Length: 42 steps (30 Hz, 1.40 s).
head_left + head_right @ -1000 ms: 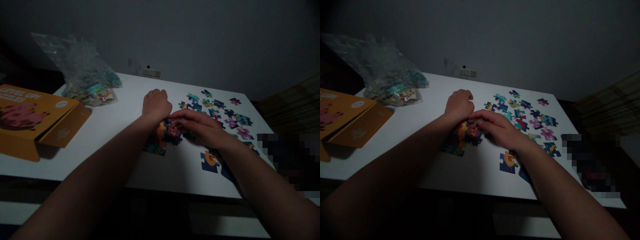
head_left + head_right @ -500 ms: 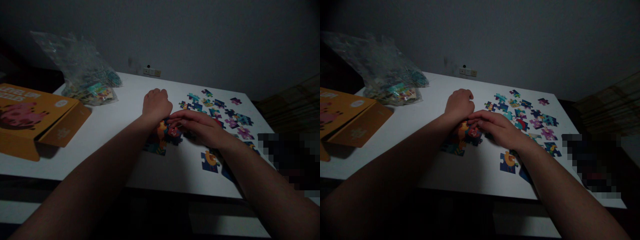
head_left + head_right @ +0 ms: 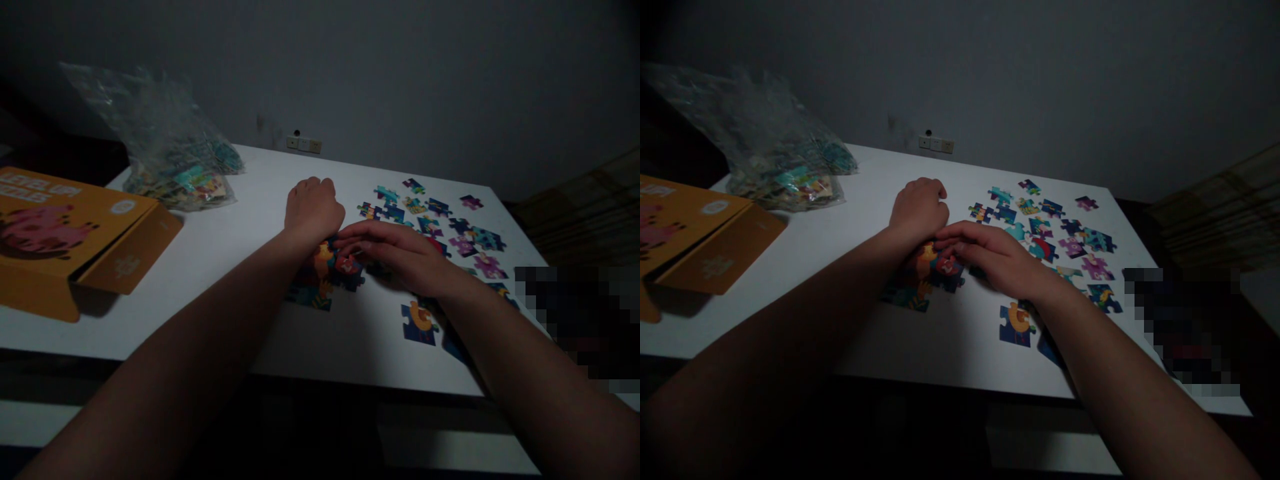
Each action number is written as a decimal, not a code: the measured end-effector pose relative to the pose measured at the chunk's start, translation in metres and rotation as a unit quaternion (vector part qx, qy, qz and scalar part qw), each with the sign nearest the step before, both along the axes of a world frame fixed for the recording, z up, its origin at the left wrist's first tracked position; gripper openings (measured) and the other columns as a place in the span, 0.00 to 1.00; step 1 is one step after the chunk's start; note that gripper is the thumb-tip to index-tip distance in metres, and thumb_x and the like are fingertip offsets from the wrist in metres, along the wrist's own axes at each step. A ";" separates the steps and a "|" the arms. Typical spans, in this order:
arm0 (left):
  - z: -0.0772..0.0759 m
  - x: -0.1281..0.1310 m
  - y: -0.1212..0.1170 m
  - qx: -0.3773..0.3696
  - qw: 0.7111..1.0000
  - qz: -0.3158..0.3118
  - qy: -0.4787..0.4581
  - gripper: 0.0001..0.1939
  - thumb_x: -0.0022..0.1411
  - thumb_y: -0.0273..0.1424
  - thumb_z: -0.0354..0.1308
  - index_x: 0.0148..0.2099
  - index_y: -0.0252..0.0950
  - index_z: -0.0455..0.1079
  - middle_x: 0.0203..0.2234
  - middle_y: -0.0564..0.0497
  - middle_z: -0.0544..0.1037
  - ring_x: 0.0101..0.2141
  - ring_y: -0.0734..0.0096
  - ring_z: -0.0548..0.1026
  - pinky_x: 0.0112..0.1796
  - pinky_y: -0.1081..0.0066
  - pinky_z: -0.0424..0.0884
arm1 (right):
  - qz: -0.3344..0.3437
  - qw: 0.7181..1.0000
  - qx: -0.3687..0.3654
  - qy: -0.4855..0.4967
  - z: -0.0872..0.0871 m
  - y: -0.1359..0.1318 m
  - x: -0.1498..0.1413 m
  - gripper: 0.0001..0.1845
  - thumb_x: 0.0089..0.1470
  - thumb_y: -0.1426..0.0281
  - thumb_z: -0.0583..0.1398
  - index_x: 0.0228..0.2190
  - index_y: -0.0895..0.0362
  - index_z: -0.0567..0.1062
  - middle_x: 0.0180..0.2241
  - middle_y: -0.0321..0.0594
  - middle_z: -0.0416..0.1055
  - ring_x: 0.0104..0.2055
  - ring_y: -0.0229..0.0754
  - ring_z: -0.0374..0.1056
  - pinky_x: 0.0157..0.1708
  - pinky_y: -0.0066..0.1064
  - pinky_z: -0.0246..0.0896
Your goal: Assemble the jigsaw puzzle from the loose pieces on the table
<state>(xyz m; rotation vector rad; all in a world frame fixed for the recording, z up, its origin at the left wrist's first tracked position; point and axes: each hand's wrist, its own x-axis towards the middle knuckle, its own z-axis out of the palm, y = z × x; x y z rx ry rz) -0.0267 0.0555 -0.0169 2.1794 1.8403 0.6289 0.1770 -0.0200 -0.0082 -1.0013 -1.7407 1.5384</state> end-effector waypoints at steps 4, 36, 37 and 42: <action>0.000 -0.001 0.000 0.001 1.000 -0.003 0.002 0.25 0.75 0.21 0.57 0.67 0.30 0.85 0.66 0.29 0.85 0.67 0.37 0.80 0.71 0.42 0.74 | -0.005 1.000 0.005 -0.016 0.001 0.000 -0.001 0.16 0.71 0.62 0.72 0.57 0.44 0.92 0.59 0.44 0.91 0.63 0.55 0.86 0.67 0.51 0.80; 0.020 -0.067 -0.016 -0.340 0.820 -0.288 -0.359 0.11 0.62 0.32 0.81 0.46 0.36 0.90 0.32 0.48 0.89 0.30 0.70 0.79 0.33 0.72 0.70 | -0.174 0.983 0.059 0.015 -0.004 0.012 -0.005 0.30 0.49 0.52 0.87 0.46 0.52 0.89 0.36 0.44 0.90 0.40 0.51 0.88 0.41 0.42 0.86; 0.020 -0.068 -0.016 -0.344 0.821 -0.279 -0.360 0.10 0.61 0.31 0.81 0.44 0.36 0.90 0.32 0.48 0.88 0.29 0.72 0.78 0.32 0.72 0.69 | -0.164 0.985 0.059 0.019 -0.004 0.013 -0.005 0.28 0.51 0.51 0.86 0.46 0.52 0.90 0.38 0.45 0.90 0.41 0.51 0.88 0.42 0.42 0.86; 0.031 -0.072 -0.015 -0.346 0.833 -0.208 -0.379 0.03 0.66 0.30 0.75 0.39 0.37 0.90 0.30 0.48 0.87 0.26 0.72 0.76 0.32 0.70 0.71 | -0.169 0.983 -0.001 0.078 -0.007 0.017 -0.004 0.25 0.63 0.43 0.79 0.45 0.50 0.91 0.43 0.45 0.91 0.37 0.46 0.86 0.40 0.40 0.87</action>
